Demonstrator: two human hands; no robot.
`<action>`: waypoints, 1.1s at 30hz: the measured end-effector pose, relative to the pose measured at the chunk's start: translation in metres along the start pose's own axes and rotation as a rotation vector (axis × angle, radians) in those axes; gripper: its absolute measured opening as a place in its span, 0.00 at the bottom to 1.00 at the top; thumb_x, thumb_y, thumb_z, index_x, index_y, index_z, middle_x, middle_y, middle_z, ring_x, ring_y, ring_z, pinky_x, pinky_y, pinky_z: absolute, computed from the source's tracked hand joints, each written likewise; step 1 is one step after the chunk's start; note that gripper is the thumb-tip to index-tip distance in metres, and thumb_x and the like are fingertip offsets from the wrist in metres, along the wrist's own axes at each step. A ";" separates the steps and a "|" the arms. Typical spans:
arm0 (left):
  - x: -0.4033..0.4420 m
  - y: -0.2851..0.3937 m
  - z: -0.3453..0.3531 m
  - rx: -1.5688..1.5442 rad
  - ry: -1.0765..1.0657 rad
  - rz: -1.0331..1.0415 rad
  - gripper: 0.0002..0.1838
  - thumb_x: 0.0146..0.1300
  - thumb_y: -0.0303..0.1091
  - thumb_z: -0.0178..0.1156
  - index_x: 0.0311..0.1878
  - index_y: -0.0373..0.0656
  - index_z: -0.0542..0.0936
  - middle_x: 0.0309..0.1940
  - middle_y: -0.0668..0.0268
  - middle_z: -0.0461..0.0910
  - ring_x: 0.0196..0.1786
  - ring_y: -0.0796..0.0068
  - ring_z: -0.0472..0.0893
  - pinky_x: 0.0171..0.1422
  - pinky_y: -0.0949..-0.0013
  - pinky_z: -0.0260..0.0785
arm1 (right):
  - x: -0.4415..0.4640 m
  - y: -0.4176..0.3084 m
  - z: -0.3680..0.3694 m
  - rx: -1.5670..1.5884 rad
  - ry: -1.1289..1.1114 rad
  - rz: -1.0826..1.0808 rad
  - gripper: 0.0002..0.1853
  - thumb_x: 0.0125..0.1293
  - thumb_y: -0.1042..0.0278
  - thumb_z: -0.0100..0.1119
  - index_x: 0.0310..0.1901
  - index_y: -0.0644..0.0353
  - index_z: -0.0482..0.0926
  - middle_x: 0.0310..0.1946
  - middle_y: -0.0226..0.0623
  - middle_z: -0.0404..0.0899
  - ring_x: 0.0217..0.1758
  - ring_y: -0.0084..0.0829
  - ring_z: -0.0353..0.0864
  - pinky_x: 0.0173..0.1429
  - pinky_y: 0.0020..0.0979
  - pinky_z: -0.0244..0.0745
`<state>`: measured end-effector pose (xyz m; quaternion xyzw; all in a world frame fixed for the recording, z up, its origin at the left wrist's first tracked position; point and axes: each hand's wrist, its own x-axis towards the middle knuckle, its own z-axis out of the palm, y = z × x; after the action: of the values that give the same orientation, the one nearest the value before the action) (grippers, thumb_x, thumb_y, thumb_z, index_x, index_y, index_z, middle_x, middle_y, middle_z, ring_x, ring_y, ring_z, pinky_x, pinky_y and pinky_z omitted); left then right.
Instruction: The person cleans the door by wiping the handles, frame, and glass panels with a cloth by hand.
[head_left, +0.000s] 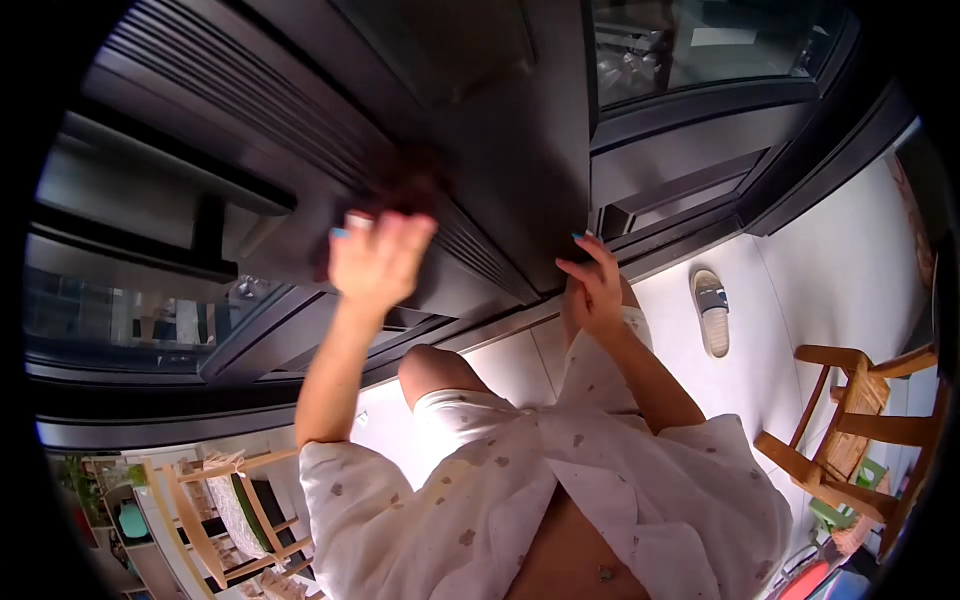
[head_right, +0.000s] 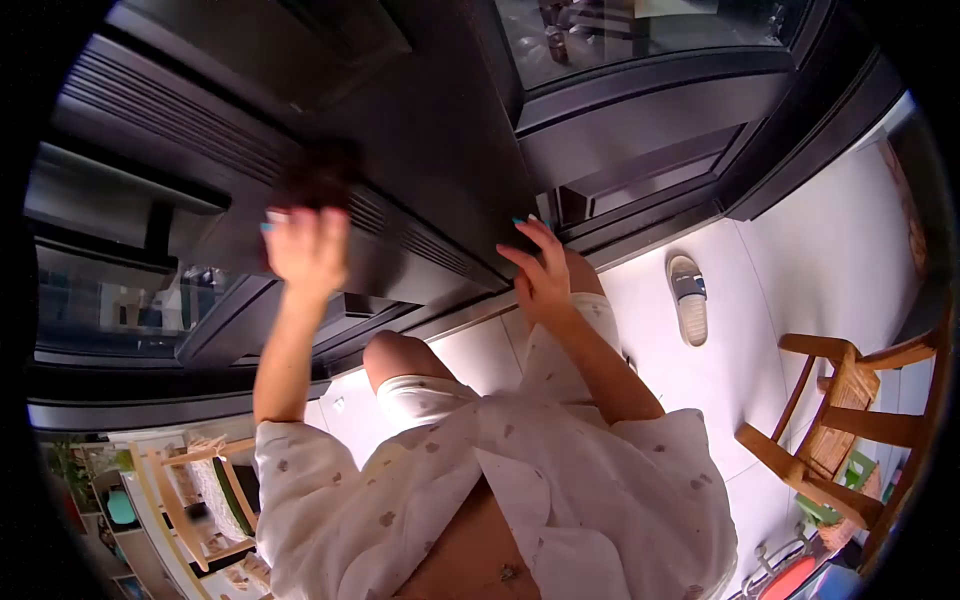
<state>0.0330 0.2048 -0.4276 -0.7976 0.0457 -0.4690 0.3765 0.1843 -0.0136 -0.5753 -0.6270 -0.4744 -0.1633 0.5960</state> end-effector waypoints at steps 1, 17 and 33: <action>-0.008 0.020 0.005 -0.053 -0.047 0.063 0.18 0.58 0.40 0.56 0.53 0.60 0.76 0.62 0.72 0.64 0.61 0.63 0.67 0.50 0.67 0.64 | -0.004 0.002 0.000 -0.022 -0.019 0.005 0.22 0.43 0.87 0.45 0.41 0.56 0.79 0.54 0.42 0.67 0.60 0.48 0.64 0.62 0.42 0.61; 0.035 -0.061 -0.027 0.189 0.183 -0.026 0.19 0.61 0.34 0.52 0.56 0.41 0.73 0.60 0.44 0.62 0.63 0.42 0.62 0.62 0.51 0.56 | -0.015 -0.001 -0.013 -0.040 -0.031 0.023 0.21 0.42 0.85 0.46 0.38 0.57 0.79 0.53 0.43 0.68 0.57 0.47 0.66 0.59 0.41 0.63; -0.070 0.069 0.002 -0.204 -0.596 0.333 0.22 0.59 0.39 0.50 0.58 0.56 0.70 0.56 0.83 0.67 0.53 0.80 0.69 0.47 0.77 0.62 | -0.033 -0.005 -0.016 -0.057 -0.082 0.038 0.21 0.42 0.88 0.45 0.38 0.58 0.80 0.53 0.43 0.68 0.58 0.47 0.66 0.61 0.41 0.61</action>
<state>0.0149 0.1866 -0.5222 -0.9146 0.1099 -0.1406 0.3629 0.1698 -0.0420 -0.5941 -0.6589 -0.4815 -0.1395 0.5608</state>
